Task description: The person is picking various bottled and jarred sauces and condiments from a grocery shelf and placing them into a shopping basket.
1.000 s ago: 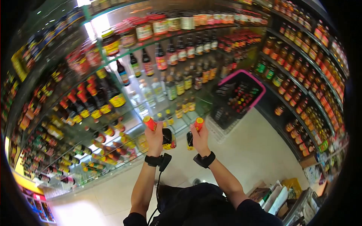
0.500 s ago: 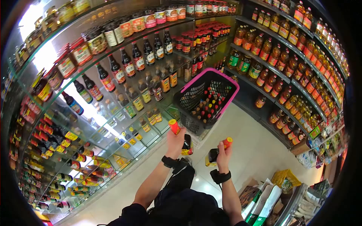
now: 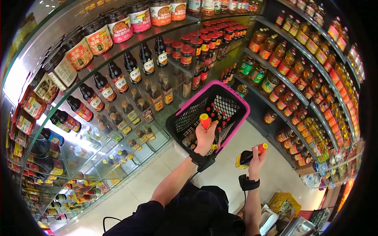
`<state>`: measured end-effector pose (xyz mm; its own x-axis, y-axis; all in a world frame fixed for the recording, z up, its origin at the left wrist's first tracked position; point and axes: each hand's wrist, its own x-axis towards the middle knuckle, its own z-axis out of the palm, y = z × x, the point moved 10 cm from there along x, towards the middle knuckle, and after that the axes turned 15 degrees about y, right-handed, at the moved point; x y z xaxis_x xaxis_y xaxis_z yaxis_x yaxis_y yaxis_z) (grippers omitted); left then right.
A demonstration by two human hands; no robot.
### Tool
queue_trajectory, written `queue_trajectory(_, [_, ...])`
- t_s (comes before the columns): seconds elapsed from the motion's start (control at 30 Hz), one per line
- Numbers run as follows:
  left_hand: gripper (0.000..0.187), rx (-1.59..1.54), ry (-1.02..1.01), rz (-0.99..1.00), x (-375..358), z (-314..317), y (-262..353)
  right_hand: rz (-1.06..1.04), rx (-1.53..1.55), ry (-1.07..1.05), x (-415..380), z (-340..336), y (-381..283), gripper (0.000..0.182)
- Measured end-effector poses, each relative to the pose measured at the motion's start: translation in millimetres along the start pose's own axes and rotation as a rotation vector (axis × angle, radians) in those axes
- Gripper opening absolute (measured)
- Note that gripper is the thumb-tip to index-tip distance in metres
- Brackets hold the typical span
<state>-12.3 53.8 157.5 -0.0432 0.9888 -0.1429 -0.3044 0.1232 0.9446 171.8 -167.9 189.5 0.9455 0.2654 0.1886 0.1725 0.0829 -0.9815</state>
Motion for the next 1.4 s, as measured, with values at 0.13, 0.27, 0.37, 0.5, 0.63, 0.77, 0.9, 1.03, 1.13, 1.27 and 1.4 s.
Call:
queue_trajectory(0.13, [0.014, 0.086, 0.07, 0.096, 45, -4, -5, -0.053, -0.101, -0.05, 43, 52, 7, 0.01])
queue_trajectory(0.27, [0.013, 0.16, 0.155, 0.175, 68, -10, -4, -0.372, -0.485, -0.175, 87, 117, 7, 0.016])
queue_trajectory(0.37, [0.014, 0.154, 0.273, 0.149, 93, -20, -37, -0.244, -0.299, -0.349, 124, 173, 60, 0.015])
queue_trajectory(0.5, [0.012, 0.058, 0.352, 0.094, 122, -12, -79, -0.042, -0.092, -0.792, 154, 267, 113, 0.017])
queue_trajectory(0.63, [0.012, 0.129, 0.594, 0.055, 139, 7, -98, 0.023, -0.114, -0.975, 179, 331, 179, 0.019])
queue_trajectory(0.77, [0.011, 0.171, 0.721, 0.004, 163, 6, -143, 0.096, -0.02, -1.062, 189, 377, 252, 0.022])
queue_trajectory(0.9, [0.014, 0.227, 0.757, 0.026, 189, 11, -163, 0.289, 0.074, -1.03, 188, 409, 304, 0.023])
queue_trajectory(1.03, [0.014, 0.214, 0.717, 0.04, 213, 8, -193, 0.381, 0.091, -1.015, 182, 428, 351, 0.023])
queue_trajectory(1.13, [0.014, 0.251, 0.728, 0.003, 217, -2, -209, 0.245, -0.044, -1.059, 177, 436, 373, 0.024])
queue_trajectory(1.27, [0.016, 0.395, 0.761, -0.047, 221, -11, -215, 0.012, -0.237, -1.117, 168, 445, 400, 0.024])
queue_trajectory(1.4, [0.017, 0.508, 0.785, -0.033, 224, -25, -221, 0.119, -0.177, -1.131, 157, 453, 412, 0.023])
